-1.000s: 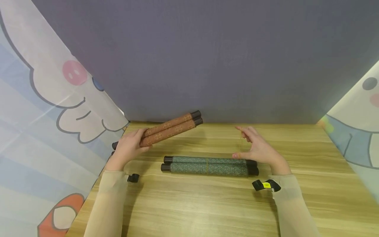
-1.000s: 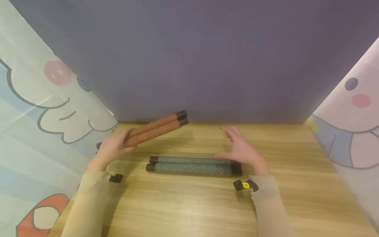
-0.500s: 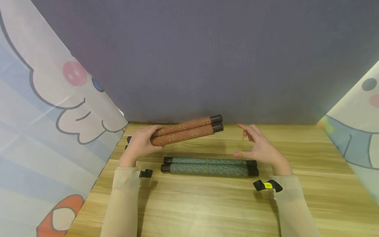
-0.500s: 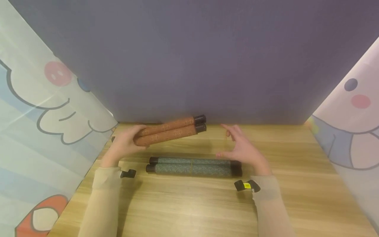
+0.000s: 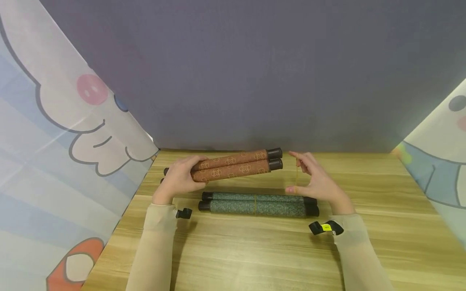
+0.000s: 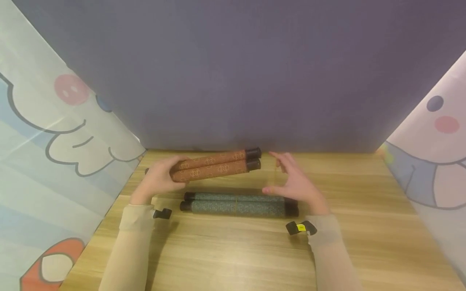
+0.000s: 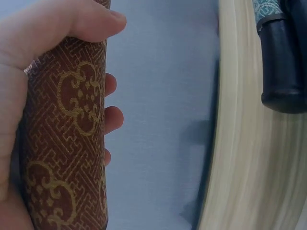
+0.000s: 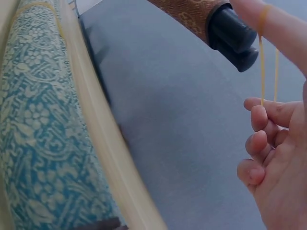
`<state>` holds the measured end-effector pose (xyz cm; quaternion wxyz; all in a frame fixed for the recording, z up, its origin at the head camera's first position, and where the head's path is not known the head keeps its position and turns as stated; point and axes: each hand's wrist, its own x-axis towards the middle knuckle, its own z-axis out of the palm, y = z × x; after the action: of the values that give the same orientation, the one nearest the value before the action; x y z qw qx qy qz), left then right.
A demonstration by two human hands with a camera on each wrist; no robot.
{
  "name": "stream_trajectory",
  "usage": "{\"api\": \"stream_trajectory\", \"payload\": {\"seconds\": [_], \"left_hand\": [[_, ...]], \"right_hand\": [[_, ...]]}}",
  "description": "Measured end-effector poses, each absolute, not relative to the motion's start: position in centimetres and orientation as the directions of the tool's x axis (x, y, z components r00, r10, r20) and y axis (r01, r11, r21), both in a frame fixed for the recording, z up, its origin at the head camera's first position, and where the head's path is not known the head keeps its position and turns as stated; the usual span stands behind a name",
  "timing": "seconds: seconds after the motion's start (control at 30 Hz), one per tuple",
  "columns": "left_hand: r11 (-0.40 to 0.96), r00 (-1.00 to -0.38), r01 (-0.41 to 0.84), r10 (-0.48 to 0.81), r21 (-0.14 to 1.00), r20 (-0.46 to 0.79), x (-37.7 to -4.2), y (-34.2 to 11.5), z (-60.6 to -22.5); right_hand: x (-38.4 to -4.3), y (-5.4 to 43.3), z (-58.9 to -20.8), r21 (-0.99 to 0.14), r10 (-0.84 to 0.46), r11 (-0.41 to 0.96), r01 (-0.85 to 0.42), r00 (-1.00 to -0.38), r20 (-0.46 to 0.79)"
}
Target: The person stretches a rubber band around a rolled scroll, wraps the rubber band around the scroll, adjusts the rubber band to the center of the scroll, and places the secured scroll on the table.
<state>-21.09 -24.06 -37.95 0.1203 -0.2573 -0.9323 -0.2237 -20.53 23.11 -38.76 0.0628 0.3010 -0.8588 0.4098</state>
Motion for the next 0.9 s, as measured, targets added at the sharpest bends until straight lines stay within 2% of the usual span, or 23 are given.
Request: {"api": "stream_trajectory", "payload": {"seconds": [0.5,0.9], "left_hand": [[0.759,-0.837,0.545,0.471,0.355,0.278,-20.7,-22.9,-38.1],[0.753,-0.838,0.545,0.49,0.368,0.238,-20.7,-22.3,-38.2]], "right_hand": [[-21.0,22.5,-39.5,-0.669,-0.511,0.414,-0.617,-0.766,0.39],[-20.8,21.9,-39.6,-0.689,-0.502,0.458,-0.562,-0.803,0.321]]}}
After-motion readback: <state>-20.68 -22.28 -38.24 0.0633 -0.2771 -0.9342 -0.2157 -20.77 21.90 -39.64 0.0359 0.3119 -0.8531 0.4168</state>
